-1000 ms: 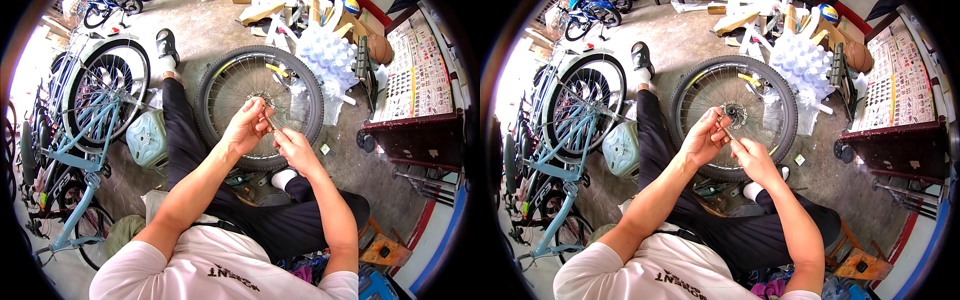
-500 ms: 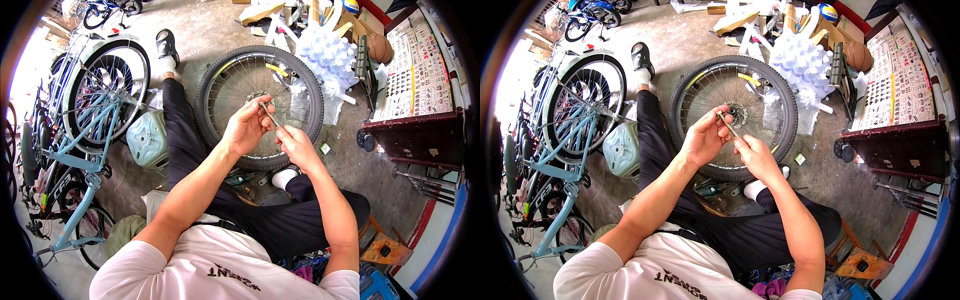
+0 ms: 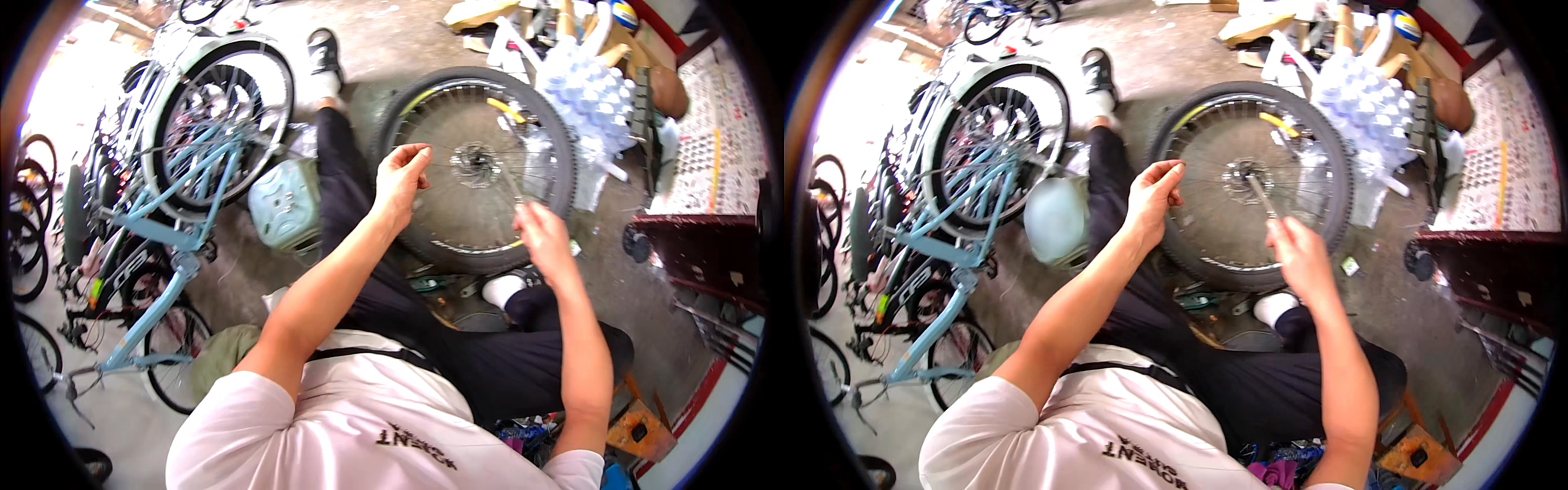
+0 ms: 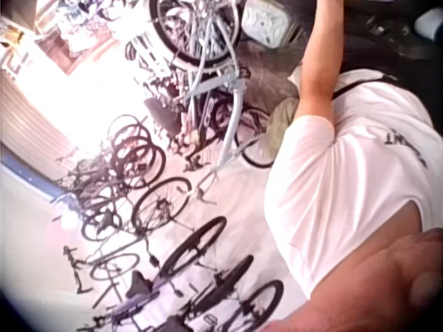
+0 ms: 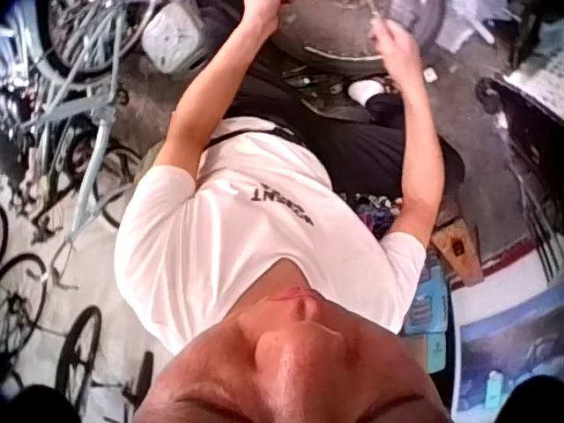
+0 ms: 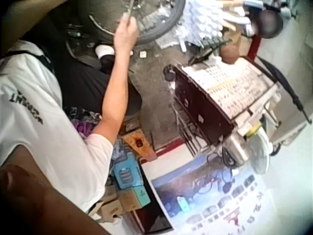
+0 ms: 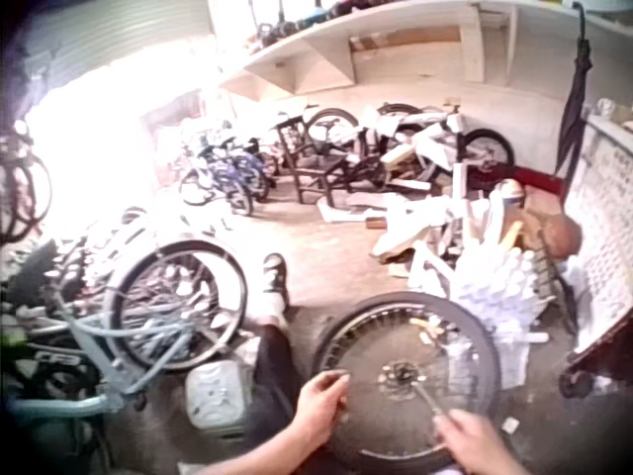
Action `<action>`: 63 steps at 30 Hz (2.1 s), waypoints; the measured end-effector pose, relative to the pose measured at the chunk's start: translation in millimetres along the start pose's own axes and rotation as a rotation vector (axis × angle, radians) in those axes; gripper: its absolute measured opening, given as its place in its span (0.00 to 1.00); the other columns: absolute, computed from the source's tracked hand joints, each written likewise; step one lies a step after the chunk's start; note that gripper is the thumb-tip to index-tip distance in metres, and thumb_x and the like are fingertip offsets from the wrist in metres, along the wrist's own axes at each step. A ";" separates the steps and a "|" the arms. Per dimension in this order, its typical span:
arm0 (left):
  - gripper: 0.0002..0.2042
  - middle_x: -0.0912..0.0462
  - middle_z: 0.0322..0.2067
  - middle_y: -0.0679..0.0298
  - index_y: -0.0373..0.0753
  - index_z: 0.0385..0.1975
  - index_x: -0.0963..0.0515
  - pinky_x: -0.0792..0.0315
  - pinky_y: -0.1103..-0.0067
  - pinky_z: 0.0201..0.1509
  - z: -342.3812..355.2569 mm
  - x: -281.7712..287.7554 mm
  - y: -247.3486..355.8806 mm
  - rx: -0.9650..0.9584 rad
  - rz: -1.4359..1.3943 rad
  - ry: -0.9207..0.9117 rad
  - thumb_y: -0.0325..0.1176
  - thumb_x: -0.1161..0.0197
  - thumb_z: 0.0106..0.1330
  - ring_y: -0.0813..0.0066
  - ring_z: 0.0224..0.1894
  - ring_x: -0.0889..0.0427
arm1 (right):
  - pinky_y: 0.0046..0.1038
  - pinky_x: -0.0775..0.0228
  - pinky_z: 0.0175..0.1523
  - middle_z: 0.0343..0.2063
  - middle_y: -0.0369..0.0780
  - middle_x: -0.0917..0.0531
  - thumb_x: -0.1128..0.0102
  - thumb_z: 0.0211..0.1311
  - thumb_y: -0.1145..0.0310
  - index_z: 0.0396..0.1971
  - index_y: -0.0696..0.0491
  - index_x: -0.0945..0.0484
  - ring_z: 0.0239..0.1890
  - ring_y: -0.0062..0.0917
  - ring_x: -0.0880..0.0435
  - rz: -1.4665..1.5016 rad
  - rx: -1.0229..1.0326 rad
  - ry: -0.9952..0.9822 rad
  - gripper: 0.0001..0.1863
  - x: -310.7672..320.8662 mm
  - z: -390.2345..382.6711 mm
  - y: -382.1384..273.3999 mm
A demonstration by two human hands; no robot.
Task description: The person holds a metal axle and a small circular part, aligning and sliding the part onto the axle by hand.
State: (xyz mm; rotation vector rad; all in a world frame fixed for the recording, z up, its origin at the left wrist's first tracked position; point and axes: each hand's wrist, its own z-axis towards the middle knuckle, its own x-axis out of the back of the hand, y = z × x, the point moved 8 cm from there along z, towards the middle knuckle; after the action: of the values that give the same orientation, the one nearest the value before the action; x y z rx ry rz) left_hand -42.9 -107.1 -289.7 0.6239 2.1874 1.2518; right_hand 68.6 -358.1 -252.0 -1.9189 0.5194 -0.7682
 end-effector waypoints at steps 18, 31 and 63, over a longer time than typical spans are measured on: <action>0.14 0.18 0.34 0.60 0.41 0.41 0.17 0.26 0.67 0.42 -52.1 334.7 -21.6 -0.200 1.151 0.733 0.40 0.29 0.59 0.61 0.37 0.18 | 0.22 0.52 0.23 0.15 0.27 0.37 0.48 0.76 0.55 0.25 0.54 0.27 0.18 0.10 0.42 0.058 -0.169 -0.113 0.21 -24.0 0.7 1.5; 0.14 0.17 0.33 0.61 0.37 0.47 0.20 0.25 0.73 0.41 -56.6 318.7 -23.7 -0.288 1.068 0.799 0.35 0.32 0.65 0.70 0.33 0.18 | 0.23 0.49 0.24 0.15 0.29 0.35 0.48 0.75 0.54 0.26 0.55 0.26 0.19 0.12 0.39 0.028 -0.156 -0.090 0.22 -21.5 5.1 0.9; 0.09 0.18 0.26 0.59 0.39 0.39 0.19 0.26 0.70 0.30 -110.5 -75.7 54.3 -0.640 1.087 -0.352 0.34 0.32 0.63 0.62 0.25 0.18 | 0.17 0.41 0.25 0.19 0.28 0.28 0.46 0.73 0.47 0.35 0.52 0.19 0.20 0.11 0.32 0.325 -0.140 0.130 0.22 49.8 -11.6 -18.6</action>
State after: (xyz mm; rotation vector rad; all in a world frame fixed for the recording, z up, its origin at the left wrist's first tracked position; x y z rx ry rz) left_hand -51.5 -199.0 -178.3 1.6651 0.9728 2.0000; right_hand 96.4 -389.1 -217.0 -1.8550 0.9608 -0.6598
